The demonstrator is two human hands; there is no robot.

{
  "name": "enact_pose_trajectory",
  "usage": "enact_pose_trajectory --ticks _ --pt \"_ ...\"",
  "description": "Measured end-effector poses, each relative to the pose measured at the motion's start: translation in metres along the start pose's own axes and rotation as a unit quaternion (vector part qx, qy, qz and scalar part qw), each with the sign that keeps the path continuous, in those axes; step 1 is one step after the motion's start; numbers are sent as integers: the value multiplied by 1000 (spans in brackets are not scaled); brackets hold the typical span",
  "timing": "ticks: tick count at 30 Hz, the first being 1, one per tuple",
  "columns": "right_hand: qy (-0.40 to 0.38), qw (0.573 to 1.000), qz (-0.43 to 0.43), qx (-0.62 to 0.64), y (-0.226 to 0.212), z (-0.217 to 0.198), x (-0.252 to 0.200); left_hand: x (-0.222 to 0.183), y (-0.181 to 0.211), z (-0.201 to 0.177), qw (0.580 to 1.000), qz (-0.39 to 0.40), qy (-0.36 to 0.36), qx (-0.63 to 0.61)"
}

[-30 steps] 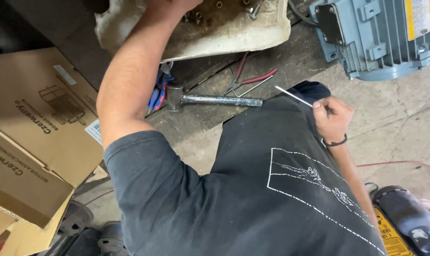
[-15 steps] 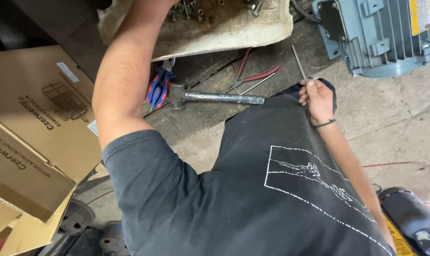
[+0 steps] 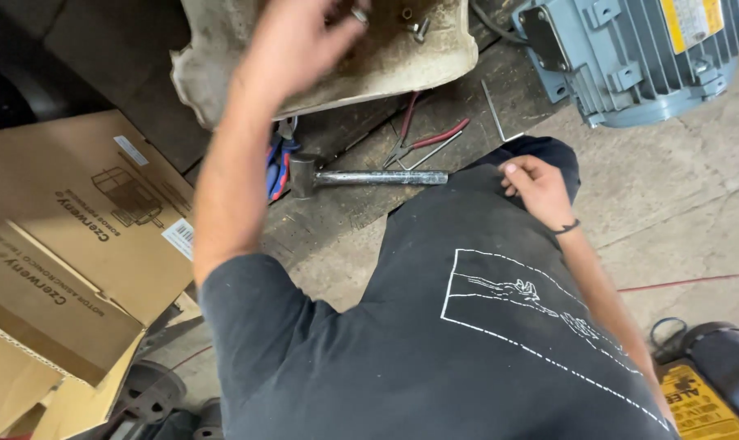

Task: Repairing an electric motor by aligning and inserting a long bolt into the housing

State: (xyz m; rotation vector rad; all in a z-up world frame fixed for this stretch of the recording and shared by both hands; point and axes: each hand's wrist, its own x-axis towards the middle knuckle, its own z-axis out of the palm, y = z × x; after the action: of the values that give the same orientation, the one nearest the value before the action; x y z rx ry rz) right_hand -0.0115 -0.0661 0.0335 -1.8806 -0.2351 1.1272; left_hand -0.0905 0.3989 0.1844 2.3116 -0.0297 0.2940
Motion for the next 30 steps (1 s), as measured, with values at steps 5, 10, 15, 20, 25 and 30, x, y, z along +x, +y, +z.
enact_pose_trajectory --ticks 5,10,15,20,25,30 --pt "1 998 -65 23 -76 -11 -46 -8 102 81 947 -81 -16 -309" --pt "-8 978 -180 104 -120 -6 -78 -15 140 172 768 -74 -75 -632" --pt "60 977 -173 110 -107 -3 -94 -11 158 185 827 -97 -122 -541" --pt "102 970 -180 129 -88 -6 -98 6 164 180 947 -2 -157 -282" --pt "169 944 -276 69 -54 -8 -90 8 156 207 966 96 -96 -218" --pt "167 937 -290 98 -55 -11 -90 10 150 220 971 136 -113 -162"
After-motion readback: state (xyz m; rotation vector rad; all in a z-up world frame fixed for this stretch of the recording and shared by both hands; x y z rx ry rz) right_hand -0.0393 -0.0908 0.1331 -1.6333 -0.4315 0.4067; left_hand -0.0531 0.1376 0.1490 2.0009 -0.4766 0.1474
